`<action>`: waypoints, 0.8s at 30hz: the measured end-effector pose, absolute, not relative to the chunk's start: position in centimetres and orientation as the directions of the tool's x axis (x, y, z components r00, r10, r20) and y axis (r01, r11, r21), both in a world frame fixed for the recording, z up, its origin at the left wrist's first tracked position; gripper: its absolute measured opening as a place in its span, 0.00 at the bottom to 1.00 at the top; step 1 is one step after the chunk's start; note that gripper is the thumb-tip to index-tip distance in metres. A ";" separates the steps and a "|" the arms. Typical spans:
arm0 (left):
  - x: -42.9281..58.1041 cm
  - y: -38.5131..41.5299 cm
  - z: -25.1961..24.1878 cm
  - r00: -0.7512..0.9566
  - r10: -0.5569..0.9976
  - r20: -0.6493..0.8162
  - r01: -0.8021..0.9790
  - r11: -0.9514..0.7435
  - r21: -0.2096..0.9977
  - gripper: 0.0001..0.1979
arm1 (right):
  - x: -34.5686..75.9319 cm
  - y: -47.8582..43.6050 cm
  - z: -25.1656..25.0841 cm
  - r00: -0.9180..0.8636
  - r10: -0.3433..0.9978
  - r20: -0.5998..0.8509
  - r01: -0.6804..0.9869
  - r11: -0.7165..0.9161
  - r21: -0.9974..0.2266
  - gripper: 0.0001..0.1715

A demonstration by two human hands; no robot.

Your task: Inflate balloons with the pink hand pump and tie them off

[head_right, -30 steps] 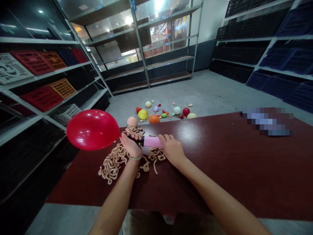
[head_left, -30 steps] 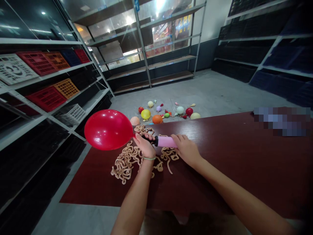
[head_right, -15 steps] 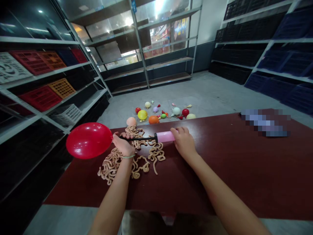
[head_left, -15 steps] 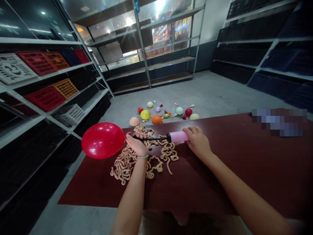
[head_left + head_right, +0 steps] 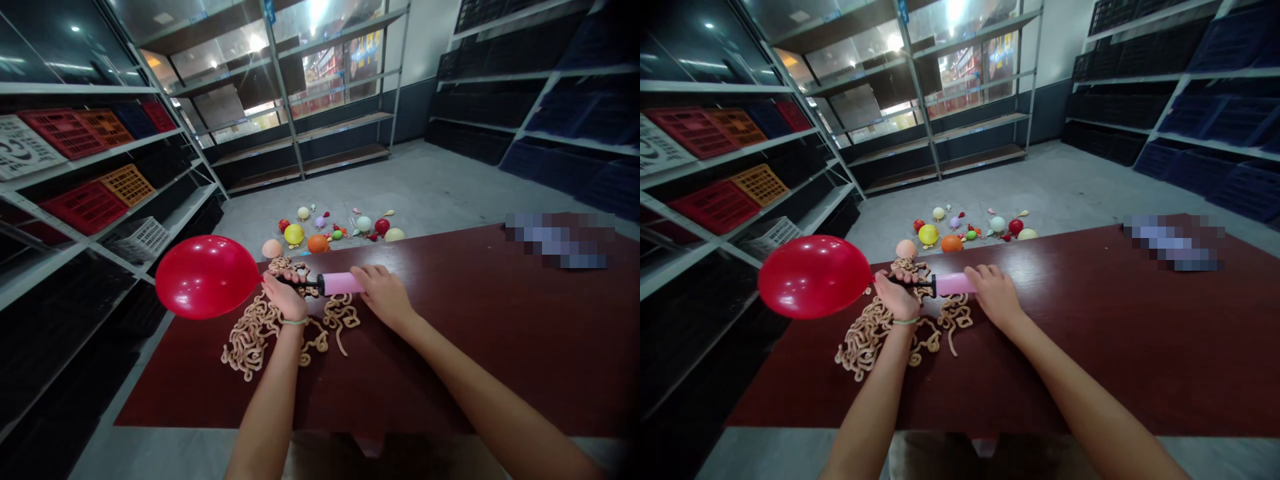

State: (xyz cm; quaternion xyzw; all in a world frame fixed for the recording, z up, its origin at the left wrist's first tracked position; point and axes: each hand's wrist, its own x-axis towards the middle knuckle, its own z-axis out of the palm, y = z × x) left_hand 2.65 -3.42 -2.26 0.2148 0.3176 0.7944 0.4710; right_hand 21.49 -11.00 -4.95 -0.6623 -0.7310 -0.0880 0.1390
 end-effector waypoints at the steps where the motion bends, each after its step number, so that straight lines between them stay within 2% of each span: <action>1: 2.3 -3.2 -2.1 -0.481 0.876 0.037 -0.611 -0.365 0.702 0.04 | 22.5 -10.8 -4.9 -0.063 0.939 0.339 0.995 0.084 -0.050 0.29; 6: 0.7 -2.6 -1.3 -0.537 0.843 0.004 -0.605 -0.388 0.696 0.05 | 25.7 -10.3 -4.8 -0.006 0.910 0.415 0.999 0.021 -0.033 0.30; 11: 1.0 -3.0 -1.6 -0.584 0.812 -0.024 -0.568 -0.387 0.726 0.06 | 22.4 -10.6 -5.0 0.068 0.919 0.387 0.997 -0.046 -0.066 0.25; 20: 4.3 -3.9 -2.6 -0.444 0.895 0.050 -0.612 -0.344 0.712 0.11 | 19.7 -11.2 -5.4 -0.085 0.939 0.334 0.984 0.133 -0.123 0.31; 24: 3.6 -3.2 -2.5 -0.480 0.876 0.038 -0.610 -0.365 0.703 0.09 | 22.5 -10.4 -5.8 -0.067 0.925 0.374 0.988 0.114 -0.106 0.31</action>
